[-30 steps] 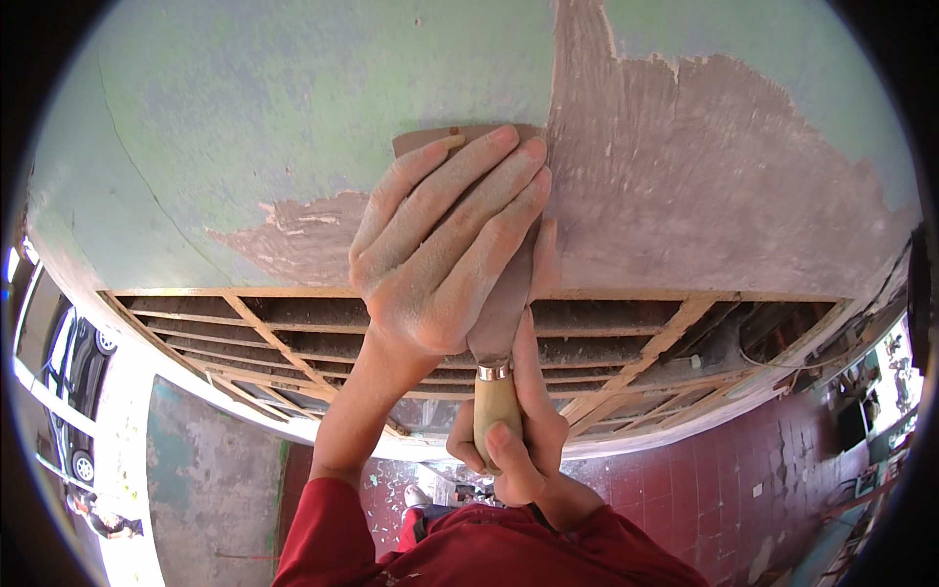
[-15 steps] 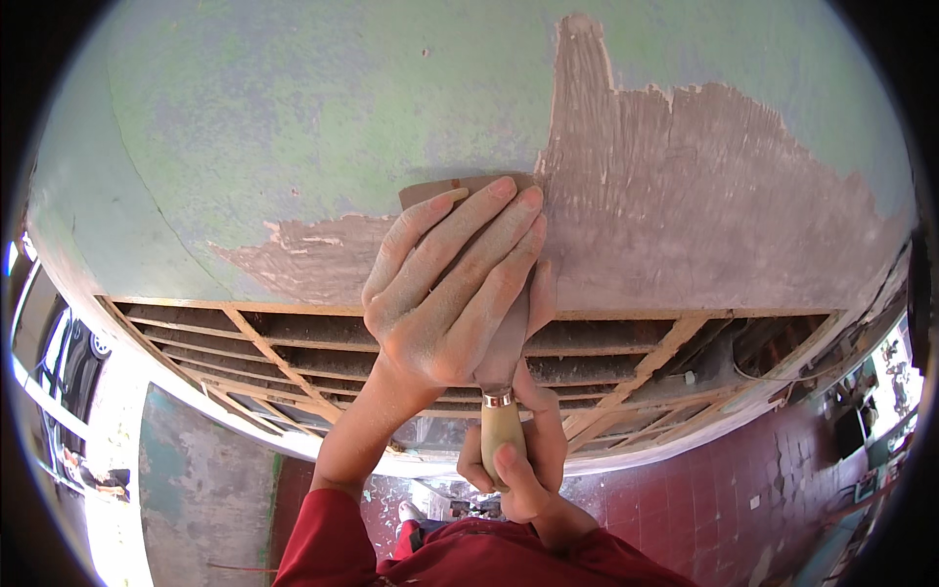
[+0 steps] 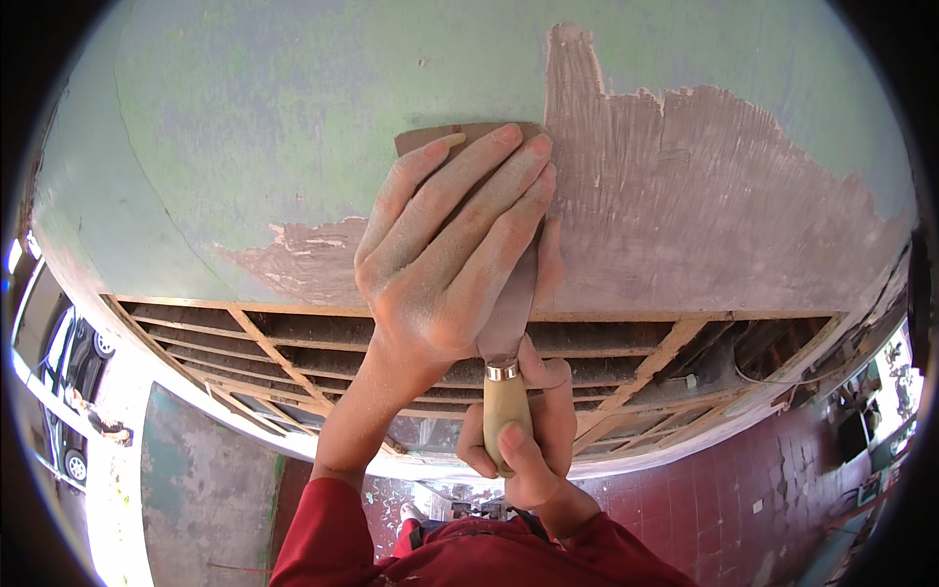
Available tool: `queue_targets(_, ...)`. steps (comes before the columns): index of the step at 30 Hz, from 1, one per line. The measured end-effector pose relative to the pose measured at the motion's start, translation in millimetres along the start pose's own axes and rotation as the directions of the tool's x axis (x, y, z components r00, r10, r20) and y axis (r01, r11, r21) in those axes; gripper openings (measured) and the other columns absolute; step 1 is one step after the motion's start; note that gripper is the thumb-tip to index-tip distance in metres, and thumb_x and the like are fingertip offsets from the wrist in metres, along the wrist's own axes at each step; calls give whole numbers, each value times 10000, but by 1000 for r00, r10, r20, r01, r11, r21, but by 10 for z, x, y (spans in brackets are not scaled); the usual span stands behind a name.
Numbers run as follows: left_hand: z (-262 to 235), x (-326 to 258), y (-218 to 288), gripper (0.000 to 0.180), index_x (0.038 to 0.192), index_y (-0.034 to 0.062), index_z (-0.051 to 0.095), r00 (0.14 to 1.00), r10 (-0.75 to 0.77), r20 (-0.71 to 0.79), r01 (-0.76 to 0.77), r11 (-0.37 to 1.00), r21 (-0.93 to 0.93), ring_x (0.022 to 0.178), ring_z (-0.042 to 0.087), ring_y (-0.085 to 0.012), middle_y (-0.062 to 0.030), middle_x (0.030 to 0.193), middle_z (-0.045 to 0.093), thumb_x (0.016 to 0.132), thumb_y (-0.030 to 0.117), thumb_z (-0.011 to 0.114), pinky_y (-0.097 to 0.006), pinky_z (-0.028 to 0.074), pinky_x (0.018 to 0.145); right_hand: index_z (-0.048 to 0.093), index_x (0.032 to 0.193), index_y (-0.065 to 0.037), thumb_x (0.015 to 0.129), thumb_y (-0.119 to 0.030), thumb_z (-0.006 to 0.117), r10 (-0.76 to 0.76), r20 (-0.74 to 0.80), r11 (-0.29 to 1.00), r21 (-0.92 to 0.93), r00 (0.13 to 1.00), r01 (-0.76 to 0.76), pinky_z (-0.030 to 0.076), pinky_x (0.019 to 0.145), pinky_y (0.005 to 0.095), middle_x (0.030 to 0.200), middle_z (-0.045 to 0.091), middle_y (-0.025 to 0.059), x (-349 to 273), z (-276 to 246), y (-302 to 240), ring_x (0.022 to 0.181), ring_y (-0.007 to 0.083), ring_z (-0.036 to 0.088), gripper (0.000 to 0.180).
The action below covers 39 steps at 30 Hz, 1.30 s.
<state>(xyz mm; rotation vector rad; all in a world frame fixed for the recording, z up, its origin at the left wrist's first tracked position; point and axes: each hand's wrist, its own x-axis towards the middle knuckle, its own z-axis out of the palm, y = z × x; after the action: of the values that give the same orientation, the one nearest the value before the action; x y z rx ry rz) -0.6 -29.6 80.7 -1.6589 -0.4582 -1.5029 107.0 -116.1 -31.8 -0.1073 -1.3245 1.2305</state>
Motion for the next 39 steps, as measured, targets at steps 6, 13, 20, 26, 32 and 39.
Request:
queue_targets(6, -4, -74, 34, 142, 902, 18, 749, 1000, -14, -10, 14, 1000, -19, 1044, 718, -233, -78, 1008, 761, 767, 56, 726, -395, 522, 941, 113, 1524, -44, 1039, -120, 427, 41, 48, 999, 15, 998, -41, 344, 492, 258, 691, 548, 129, -105, -2, -84, 516, 105, 443, 583)
queue_targets(13, 15, -83, 58, 165, 906, 17, 748, 1000, -24, -19, 24, 1000, -11, 1043, 721, -237, -84, 1007, 763, 745, 53, 740, -397, 520, 935, 103, 1543, -33, 1014, -292, 514, 96, -49, 995, 19, 994, -95, 328, 425, 243, 927, 599, 209, -83, 15, -75, 458, 114, 456, 718)
queue_targets(20, 48, 46, -48, 165, 896, 18, 746, 998, 12, -56, -13, 1000, -19, 1031, 724, -233, -82, 1013, 765, 735, 56, 752, -404, 520, 935, 137, 1534, -23, 1011, -300, 514, 60, -36, 998, 10, 998, -60, 323, 426, 239, 797, 598, 183, 55, 86, -152, 454, 110, 451, 702)
queue_targets(26, 38, 4, 28, 176, 894, 14, 748, 999, -17, -46, 14, 998, -64, 1027, 723, -258, -93, 996, 765, 718, 11, 755, -418, 524, 934, 148, 1536, -37, 1011, -306, 527, 63, -71, 998, 1, 995, -63, 320, 421, 240, 809, 612, 192, -36, 70, -129, 457, 109, 446, 702)
queue_targets(32, 28, 70, -10, 198, 930, -8, 747, 1000, -1, -25, -1, 998, -63, 1043, 720, -293, -125, 998, 767, 733, -25, 739, -443, 521, 956, 161, 1533, -28, 1002, -333, 545, 110, -85, 994, 22, 990, -109, 324, 411, 248, 1003, 615, 193, 24, 73, -174, 442, 112, 438, 723)
queue_targets(39, 103, 230, -145, 205, 922, 1, 750, 993, 69, -98, -76, 995, -67, 1042, 723, -289, -122, 997, 769, 720, -32, 738, -442, 522, 953, 151, 1539, -3, 1005, -328, 528, 47, -46, 999, 9, 998, -47, 317, 410, 242, 735, 574, 142, 201, 93, -261, 437, 108, 438, 730)
